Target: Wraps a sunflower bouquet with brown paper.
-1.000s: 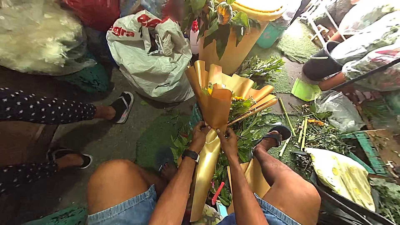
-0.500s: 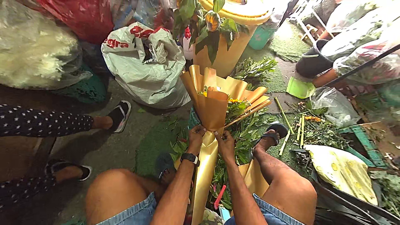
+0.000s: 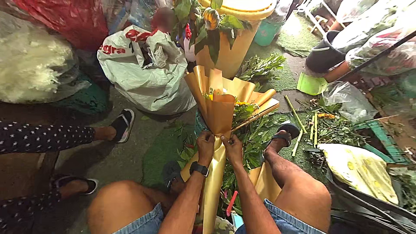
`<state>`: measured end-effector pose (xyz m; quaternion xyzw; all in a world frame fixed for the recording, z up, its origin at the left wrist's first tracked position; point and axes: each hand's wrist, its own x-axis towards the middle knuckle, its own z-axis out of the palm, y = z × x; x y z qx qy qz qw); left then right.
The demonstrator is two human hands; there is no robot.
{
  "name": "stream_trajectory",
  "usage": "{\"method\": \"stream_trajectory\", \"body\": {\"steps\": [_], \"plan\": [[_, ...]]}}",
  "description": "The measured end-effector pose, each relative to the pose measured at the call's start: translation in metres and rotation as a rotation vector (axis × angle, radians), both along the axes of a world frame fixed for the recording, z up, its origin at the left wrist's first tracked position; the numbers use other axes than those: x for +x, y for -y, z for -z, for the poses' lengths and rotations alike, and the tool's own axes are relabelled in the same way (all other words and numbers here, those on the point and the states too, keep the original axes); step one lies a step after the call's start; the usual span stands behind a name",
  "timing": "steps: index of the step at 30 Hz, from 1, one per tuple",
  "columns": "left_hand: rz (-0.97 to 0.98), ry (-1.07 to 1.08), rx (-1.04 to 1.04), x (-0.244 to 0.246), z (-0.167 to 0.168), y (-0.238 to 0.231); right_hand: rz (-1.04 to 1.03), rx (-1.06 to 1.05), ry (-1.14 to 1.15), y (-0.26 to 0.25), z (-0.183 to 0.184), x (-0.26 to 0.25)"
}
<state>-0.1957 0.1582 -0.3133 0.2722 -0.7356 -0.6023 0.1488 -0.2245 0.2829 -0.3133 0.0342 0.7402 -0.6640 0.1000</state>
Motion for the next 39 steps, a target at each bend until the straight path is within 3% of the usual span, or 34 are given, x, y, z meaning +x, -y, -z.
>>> {"method": "stream_trajectory", "body": {"steps": [2,8,16,21,28,32,39], "plan": [[0.059,0.042,-0.142,0.006,-0.001,0.000,0.002,0.003,-0.001,0.000,0.000,0.000],[0.184,0.496,-0.589,0.005,-0.024,-0.016,0.010,0.005,0.013,0.003,0.003,0.000],[0.469,0.633,-0.430,-0.014,-0.047,-0.001,-0.009,-0.004,0.003,0.000,0.005,-0.003],[0.392,0.591,-0.393,-0.017,-0.034,-0.005,-0.067,-0.170,0.051,-0.018,0.015,-0.003],[0.356,0.570,-0.396,-0.011,-0.035,-0.010,-0.040,-0.192,0.053,-0.009,0.011,0.006],[0.368,0.392,-0.211,-0.011,-0.011,0.000,-0.030,-0.215,0.043,-0.009,0.014,0.005],[0.392,0.551,-0.261,-0.014,-0.028,-0.004,0.005,-0.416,0.145,-0.015,0.027,0.012]]}}
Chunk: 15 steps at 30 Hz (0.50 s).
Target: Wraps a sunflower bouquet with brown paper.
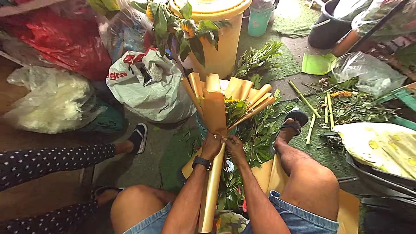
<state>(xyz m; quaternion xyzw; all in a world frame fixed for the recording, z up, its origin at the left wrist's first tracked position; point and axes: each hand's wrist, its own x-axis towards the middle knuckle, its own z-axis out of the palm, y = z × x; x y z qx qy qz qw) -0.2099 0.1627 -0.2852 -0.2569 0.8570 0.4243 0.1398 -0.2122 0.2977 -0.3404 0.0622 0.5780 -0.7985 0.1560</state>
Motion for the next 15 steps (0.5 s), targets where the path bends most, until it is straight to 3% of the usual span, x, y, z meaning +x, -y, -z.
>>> {"method": "stream_trajectory", "body": {"steps": [4,10,15], "plan": [[0.059,0.035,-0.004,0.000,-0.002,0.002,-0.005,0.130,-0.072,0.005,-0.002,-0.003],[0.069,0.052,-0.029,-0.003,-0.008,-0.001,0.001,-0.033,0.079,-0.003,-0.005,-0.004],[0.089,0.076,-0.094,-0.003,-0.007,-0.004,-0.020,0.070,0.130,0.001,-0.009,-0.010]]}}
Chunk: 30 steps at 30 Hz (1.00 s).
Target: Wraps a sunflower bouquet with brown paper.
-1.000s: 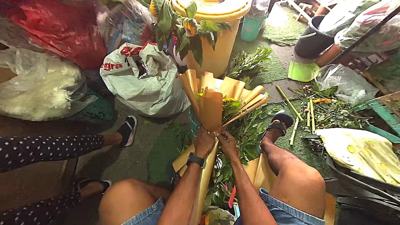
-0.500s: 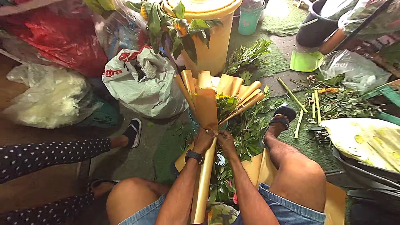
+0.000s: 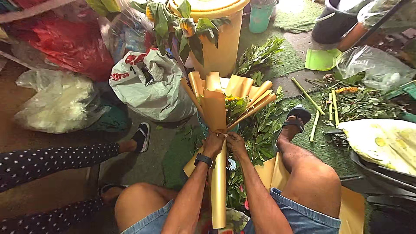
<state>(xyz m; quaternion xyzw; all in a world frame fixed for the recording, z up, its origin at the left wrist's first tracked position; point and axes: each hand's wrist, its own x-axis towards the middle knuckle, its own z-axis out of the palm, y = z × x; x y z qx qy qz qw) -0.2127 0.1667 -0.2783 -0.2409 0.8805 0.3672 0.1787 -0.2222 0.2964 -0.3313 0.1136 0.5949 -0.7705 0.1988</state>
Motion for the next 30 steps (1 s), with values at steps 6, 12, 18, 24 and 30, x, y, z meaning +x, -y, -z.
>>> {"method": "stream_trajectory", "body": {"steps": [6,12,18,24,30], "plan": [[0.009,-0.037,0.139,0.000,0.012,0.011,0.050,-0.173,0.185,-0.001,-0.001,-0.006],[-0.289,-0.135,0.631,0.008,0.012,0.021,-0.125,-0.225,0.350,-0.010,0.010,-0.019],[-0.343,-0.041,0.628,0.000,0.014,0.019,-0.218,-0.160,0.386,-0.014,0.013,-0.021],[-0.342,-0.055,0.583,0.006,0.014,0.021,-0.264,-0.072,0.284,-0.013,0.007,-0.017],[-0.407,-0.147,0.635,0.024,0.027,0.017,-0.479,0.152,0.093,-0.030,-0.033,-0.003]]}}
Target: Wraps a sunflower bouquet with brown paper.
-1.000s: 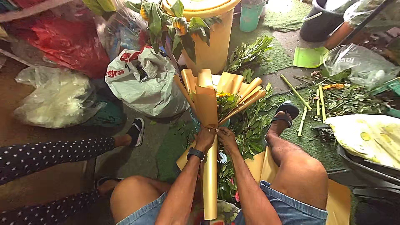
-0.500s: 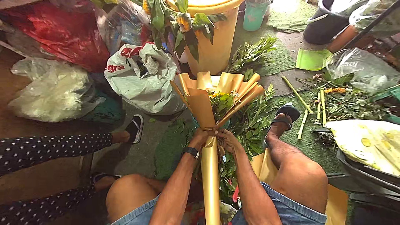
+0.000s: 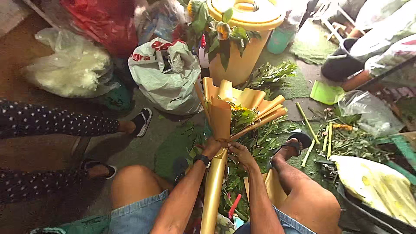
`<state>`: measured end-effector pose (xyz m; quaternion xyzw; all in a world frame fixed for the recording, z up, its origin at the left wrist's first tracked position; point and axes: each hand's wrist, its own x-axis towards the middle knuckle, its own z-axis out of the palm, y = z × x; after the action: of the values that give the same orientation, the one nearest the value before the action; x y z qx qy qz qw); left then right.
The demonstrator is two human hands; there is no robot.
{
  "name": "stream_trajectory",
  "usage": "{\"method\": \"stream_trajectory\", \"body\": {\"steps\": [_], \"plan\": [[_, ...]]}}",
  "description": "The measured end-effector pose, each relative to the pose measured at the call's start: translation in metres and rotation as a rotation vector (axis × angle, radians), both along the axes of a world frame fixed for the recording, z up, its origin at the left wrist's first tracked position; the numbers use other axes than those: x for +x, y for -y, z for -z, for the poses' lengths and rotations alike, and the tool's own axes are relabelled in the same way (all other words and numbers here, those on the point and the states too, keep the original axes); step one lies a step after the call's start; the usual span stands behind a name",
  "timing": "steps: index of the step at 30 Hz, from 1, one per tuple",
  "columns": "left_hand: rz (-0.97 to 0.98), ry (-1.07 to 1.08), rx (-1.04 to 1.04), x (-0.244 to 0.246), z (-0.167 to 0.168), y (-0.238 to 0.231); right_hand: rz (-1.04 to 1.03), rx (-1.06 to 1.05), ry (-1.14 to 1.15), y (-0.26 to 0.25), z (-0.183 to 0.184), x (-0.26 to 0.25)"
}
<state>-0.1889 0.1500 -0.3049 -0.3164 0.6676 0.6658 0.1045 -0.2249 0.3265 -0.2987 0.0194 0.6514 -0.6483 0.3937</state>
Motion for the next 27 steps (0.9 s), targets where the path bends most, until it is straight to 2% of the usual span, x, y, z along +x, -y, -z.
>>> {"method": "stream_trajectory", "body": {"steps": [3,4,7,8,10,13,15,21,24,27], "plan": [[0.046,0.067,-0.277,0.013,-0.018,-0.007,-0.104,0.366,-0.390,-0.017,-0.078,0.014],[0.042,0.050,-0.350,0.017,-0.030,-0.010,-0.033,0.366,-0.596,-0.021,-0.113,0.024],[0.065,-0.071,-0.524,0.031,-0.058,-0.018,0.216,0.177,-1.278,-0.012,-0.215,0.054],[0.065,-0.114,-0.587,0.035,-0.068,-0.022,0.212,0.209,-1.431,-0.005,-0.245,0.063],[0.049,-0.188,-0.680,0.044,-0.089,-0.029,0.093,0.425,-1.639,0.008,-0.291,0.076],[0.000,-0.274,-0.728,0.060,-0.123,-0.037,-0.116,0.823,-1.707,0.024,-0.333,0.087],[-0.053,-0.346,-0.755,0.071,-0.139,-0.039,-0.197,0.901,-1.700,0.030,-0.351,0.095],[-0.090,-0.470,-0.743,0.096,-0.171,-0.044,-0.431,0.612,-1.830,0.031,-0.389,0.139],[-0.071,-0.489,-0.794,0.102,-0.182,-0.049,-0.562,0.582,-1.906,0.026,-0.401,0.158],[-0.095,-0.482,-0.783,0.104,-0.195,-0.052,-0.484,0.589,-1.987,0.020,-0.409,0.162]]}}
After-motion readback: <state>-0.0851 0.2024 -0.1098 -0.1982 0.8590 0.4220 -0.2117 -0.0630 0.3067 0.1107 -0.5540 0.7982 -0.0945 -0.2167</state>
